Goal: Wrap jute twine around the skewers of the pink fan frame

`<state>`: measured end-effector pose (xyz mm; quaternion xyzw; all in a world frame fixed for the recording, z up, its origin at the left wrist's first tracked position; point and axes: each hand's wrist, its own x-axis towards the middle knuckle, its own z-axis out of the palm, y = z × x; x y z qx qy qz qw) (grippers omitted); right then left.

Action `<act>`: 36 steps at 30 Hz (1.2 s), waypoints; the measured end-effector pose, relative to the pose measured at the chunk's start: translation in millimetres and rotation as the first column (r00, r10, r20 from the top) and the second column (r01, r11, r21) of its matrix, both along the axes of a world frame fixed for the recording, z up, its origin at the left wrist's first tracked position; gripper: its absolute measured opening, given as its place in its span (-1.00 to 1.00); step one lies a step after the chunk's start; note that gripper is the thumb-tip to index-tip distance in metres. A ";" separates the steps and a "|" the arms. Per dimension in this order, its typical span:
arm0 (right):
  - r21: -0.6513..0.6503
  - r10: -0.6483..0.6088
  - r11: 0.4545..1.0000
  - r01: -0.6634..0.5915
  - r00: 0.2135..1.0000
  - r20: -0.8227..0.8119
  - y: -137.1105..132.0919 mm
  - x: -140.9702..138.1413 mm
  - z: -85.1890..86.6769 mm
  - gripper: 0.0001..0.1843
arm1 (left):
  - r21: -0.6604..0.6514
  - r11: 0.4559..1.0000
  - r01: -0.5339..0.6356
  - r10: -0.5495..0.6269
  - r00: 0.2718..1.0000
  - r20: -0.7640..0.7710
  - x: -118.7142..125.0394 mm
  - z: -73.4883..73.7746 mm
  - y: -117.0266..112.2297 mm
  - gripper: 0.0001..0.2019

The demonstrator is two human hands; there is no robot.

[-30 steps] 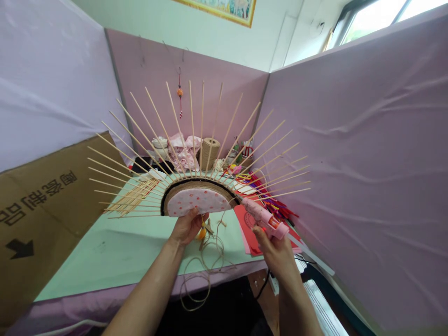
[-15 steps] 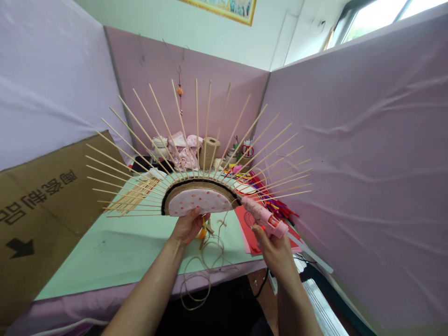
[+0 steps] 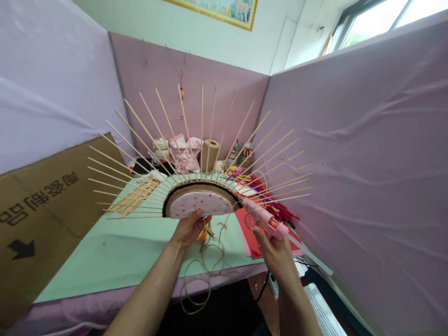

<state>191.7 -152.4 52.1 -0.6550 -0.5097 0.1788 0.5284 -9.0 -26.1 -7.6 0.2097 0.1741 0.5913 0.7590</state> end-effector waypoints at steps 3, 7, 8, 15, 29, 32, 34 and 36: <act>0.002 0.000 1.000 0.000 1.000 -0.008 -0.1 -0.6 1.9 -0.54 | -0.005 1.000 -0.003 0.003 1.000 0.003 0.3 0.3 -0.5 -0.63; -0.008 0.004 1.000 -0.004 1.000 -0.020 -0.5 -2.1 3.4 -0.53 | -0.005 1.000 -0.003 0.003 1.000 0.001 0.0 -0.6 -0.8 -0.62; -0.014 0.003 1.000 -0.003 1.000 -0.018 -0.6 -2.3 3.5 -0.53 | -0.002 1.000 -0.004 0.004 1.000 0.000 -0.1 -1.2 -0.8 -0.62; -0.014 -0.008 1.000 0.008 1.000 0.005 -0.4 -3.7 5.9 -0.53 | 0.010 1.000 0.000 0.001 1.000 -0.029 -0.1 -5.9 0.1 -0.69; 0.022 -0.015 1.000 0.014 0.999 0.029 1.2 -3.3 2.6 -0.54 | 0.027 1.000 0.015 -0.013 0.999 -0.046 0.1 -4.6 -1.2 -0.66; 0.018 0.000 1.000 -0.001 0.999 0.051 0.8 -2.6 0.8 -0.54 | 0.015 1.000 0.011 -0.010 0.999 -0.044 0.3 -4.6 -1.0 -0.65; 0.023 -0.014 1.000 0.012 0.999 0.050 1.1 -2.4 -1.6 -0.53 | 0.013 1.000 0.010 -0.010 0.999 -0.048 0.4 -4.1 -1.3 -0.67; 0.036 -0.030 0.999 0.029 0.999 0.043 2.3 -2.2 -5.1 -0.52 | 0.013 1.000 0.009 -0.008 0.998 -0.062 0.7 -2.7 -2.0 -0.69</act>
